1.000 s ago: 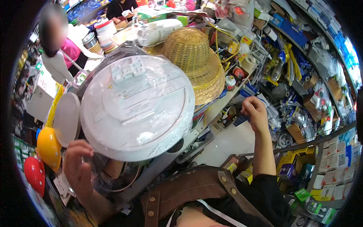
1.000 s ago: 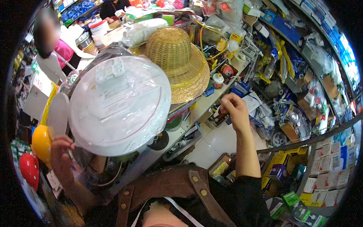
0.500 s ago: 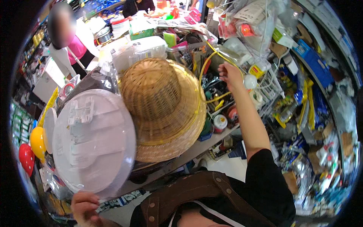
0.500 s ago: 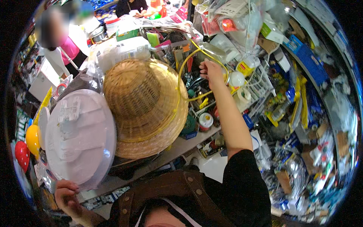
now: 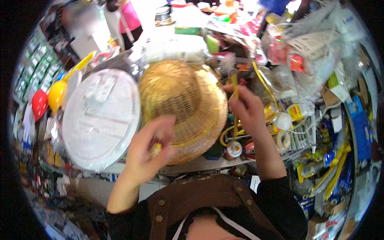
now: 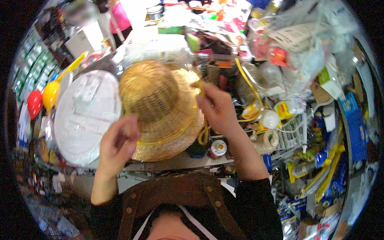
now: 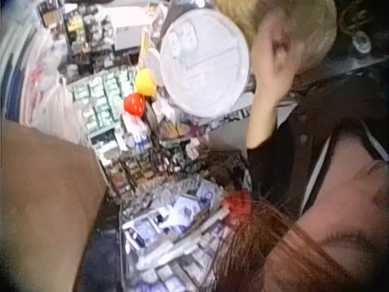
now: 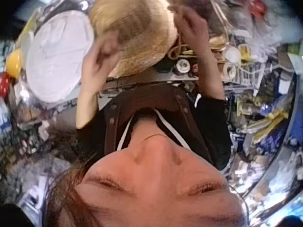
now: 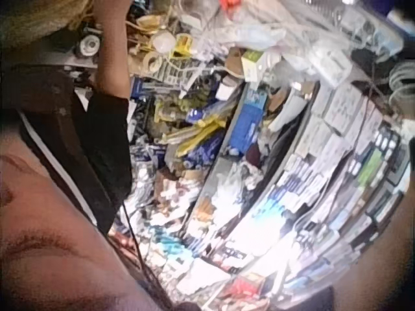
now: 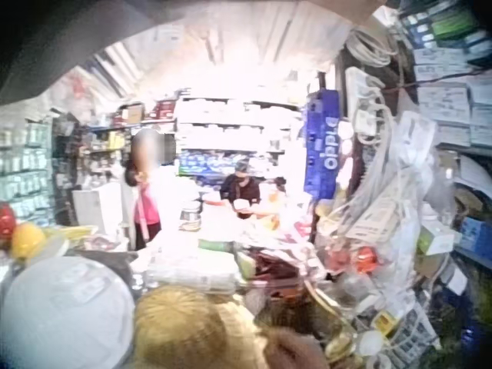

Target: The person assembles a ceiling light fixture by attaching a mounting bracket to the back of a circular light cover. They then retrieve a light bulb, write on it with a marker, and place it in a plastic bag.

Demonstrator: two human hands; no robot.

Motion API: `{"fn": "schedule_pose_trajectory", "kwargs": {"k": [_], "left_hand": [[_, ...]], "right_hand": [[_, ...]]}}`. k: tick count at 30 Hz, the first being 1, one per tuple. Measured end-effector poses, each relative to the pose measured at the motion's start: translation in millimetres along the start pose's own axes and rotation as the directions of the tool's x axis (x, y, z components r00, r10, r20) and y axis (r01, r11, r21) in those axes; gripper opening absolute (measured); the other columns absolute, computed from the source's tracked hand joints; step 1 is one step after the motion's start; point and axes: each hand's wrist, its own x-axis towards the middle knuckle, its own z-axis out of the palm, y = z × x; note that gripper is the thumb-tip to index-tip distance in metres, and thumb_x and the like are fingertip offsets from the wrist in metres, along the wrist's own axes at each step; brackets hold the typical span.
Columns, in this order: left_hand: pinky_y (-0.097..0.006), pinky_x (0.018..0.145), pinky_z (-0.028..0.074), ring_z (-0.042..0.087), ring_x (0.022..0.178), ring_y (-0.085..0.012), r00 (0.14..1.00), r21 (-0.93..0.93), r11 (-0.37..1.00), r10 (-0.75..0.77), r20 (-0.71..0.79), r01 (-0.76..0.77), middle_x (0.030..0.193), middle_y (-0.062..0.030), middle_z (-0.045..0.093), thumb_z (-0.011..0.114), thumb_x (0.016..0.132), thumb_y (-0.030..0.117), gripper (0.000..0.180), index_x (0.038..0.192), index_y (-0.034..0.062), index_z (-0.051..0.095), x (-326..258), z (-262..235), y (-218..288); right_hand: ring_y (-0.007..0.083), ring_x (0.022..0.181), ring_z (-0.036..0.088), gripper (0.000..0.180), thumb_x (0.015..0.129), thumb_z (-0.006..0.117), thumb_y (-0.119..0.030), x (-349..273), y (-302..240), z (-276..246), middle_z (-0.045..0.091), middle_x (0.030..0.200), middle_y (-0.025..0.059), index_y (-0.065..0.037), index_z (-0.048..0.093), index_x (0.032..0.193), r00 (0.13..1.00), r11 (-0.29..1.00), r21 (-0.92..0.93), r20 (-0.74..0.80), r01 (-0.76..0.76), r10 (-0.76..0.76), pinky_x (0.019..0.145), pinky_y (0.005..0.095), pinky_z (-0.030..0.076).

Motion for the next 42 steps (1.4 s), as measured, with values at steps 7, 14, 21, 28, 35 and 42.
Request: {"fn": "schedule_pose_trajectory", "kwargs": {"k": [7, 14, 21, 28, 35, 42], "left_hand": [[-0.019, 0.055, 0.039, 0.047, 0.063, -0.0060, 0.982, -0.333, 0.931, -0.181, -0.060, 0.151, 0.081, -0.0011, 0.054, 0.050, 0.094, 0.016, 0.022, 0.111, 0.0008, 0.054, 7, -24, -16], [-0.022, 0.061, 0.045, 0.051, 0.072, -0.0085, 0.975, -0.499, 0.865, -0.152, -0.162, 0.052, 0.091, -0.0037, 0.057, 0.052, 0.094, 0.015, 0.021, 0.108, 0.0005, 0.054, -18, -38, -51], [-0.024, 0.069, 0.050, 0.060, 0.075, -0.0101, 0.963, -0.215, 0.955, -0.236, -0.129, 0.205, 0.090, -0.0055, 0.064, 0.057, 0.090, 0.013, 0.024, 0.110, -0.0006, 0.057, -42, -48, -56], [-0.022, 0.067, 0.049, 0.059, 0.074, -0.0076, 0.982, -0.148, 0.977, -0.167, -0.083, 0.153, 0.089, -0.0048, 0.063, 0.061, 0.087, 0.010, 0.022, 0.106, 0.0003, 0.060, -53, -49, -47], [-0.017, 0.059, 0.037, 0.046, 0.067, -0.0037, 0.975, 0.255, 0.964, 0.125, -0.181, -0.077, 0.083, 0.0014, 0.056, 0.057, 0.089, 0.008, 0.005, 0.092, 0.0039, 0.058, -63, -48, -48], [-0.017, 0.061, 0.039, 0.047, 0.072, -0.0018, 0.891, -0.271, 0.962, -0.094, -0.445, -0.034, 0.082, 0.0037, 0.055, 0.059, 0.091, 0.015, 0.019, 0.103, 0.0023, 0.054, -68, -22, -64]], "right_hand": [[0.0257, 0.061, 0.057, 0.034, 0.080, 0.059, -0.005, 0, -62, 61, 0.055, 0.072, 0.0085, -0.006, 0.056, 0.113, 0.872, 0.841, -0.319, 0.378, 0.437, -0.310, 0.055, 0.0353, 0.045], [0.0269, 0.072, 0.059, 0.021, 0.083, 0.059, -0.006, 10, -78, 113, 0.058, 0.079, 0.0145, -0.001, 0.058, 0.103, 0.914, 0.991, 0.083, 0.384, 0.106, -0.130, 0.066, 0.0346, 0.047], [0.0303, 0.076, 0.061, 0.018, 0.083, 0.058, -0.005, -7, -71, 132, 0.060, 0.084, 0.0153, 0.000, 0.059, 0.100, 0.916, 0.993, 0.068, 0.384, 0.099, -0.117, 0.067, 0.0340, 0.047], [0.0327, 0.076, 0.062, 0.016, 0.083, 0.061, -0.011, -18, -76, 137, 0.062, 0.081, 0.0168, 0.000, 0.061, 0.095, 0.888, 0.990, 0.022, 0.438, 0.141, -0.137, 0.065, 0.0376, 0.048], [0.0339, 0.071, 0.061, 0.013, 0.084, 0.058, -0.009, -22, -80, 145, 0.060, 0.078, 0.0177, 0.000, 0.060, 0.093, 0.876, 0.979, 0.065, 0.438, 0.192, -0.201, 0.062, 0.0373, 0.048], [0.0302, 0.065, 0.060, 0.010, 0.085, 0.057, -0.007, -26, -79, 164, 0.058, 0.073, 0.0165, 0.002, 0.060, 0.088, 0.933, 0.986, 0.123, 0.331, 0.109, -0.144, 0.059, 0.0340, 0.047]]}}
